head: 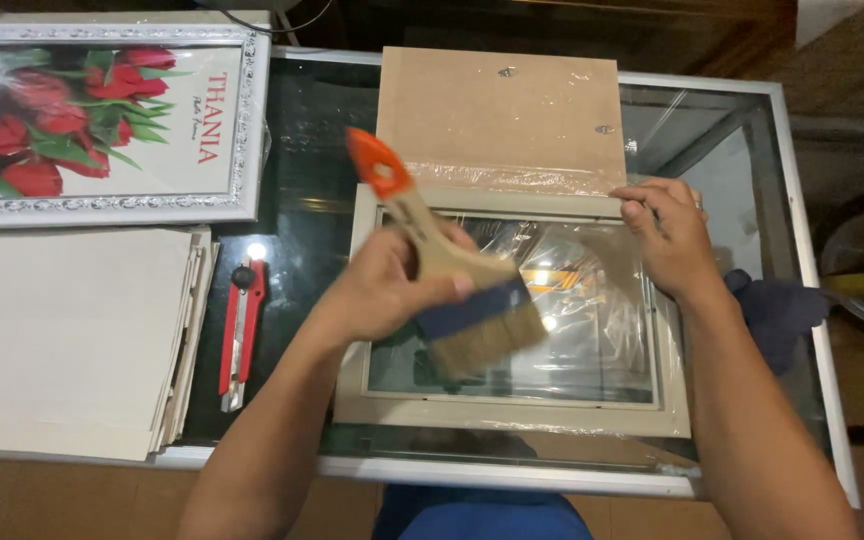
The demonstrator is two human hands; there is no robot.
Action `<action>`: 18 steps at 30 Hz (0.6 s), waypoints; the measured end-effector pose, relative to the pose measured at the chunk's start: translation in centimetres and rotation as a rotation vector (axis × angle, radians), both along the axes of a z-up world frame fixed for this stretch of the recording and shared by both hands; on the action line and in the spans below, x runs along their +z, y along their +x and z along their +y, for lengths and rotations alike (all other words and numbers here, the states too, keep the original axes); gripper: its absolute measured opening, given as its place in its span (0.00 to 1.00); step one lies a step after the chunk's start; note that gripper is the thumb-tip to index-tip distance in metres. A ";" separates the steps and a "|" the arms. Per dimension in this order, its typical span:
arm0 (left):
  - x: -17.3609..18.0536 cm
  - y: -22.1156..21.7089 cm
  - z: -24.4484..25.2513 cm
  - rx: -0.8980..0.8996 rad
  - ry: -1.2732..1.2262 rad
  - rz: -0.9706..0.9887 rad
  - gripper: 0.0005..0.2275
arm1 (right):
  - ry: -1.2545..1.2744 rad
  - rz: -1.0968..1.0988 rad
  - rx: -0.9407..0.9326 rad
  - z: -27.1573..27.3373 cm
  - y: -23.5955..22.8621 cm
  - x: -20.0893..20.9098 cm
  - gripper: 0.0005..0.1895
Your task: Removing the backing from a picture frame and cleaning the glass with a brush.
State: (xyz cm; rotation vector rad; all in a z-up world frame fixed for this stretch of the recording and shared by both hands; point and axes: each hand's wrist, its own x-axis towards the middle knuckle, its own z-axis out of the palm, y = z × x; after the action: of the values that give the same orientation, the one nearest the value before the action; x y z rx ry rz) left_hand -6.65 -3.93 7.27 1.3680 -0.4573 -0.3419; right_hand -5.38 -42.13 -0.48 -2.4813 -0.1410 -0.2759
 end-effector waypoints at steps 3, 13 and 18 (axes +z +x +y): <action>0.6 -1.3 -1.4 -0.229 0.252 0.084 0.14 | 0.035 0.009 -0.017 0.7 0.0 0.6 0.17; -1.9 1.8 0.6 0.683 0.130 -0.241 0.14 | 0.018 0.004 -0.025 0.5 -0.1 0.3 0.16; -1.1 -1.4 -2.7 -0.099 -0.009 0.181 0.18 | -0.005 0.011 -0.015 0.2 0.3 -0.2 0.16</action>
State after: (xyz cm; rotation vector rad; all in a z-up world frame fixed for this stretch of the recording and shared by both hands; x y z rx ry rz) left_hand -8.10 -6.65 6.14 1.2950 -0.3762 -0.5393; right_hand -5.05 -41.96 -0.68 -2.4890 -0.1188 -0.2678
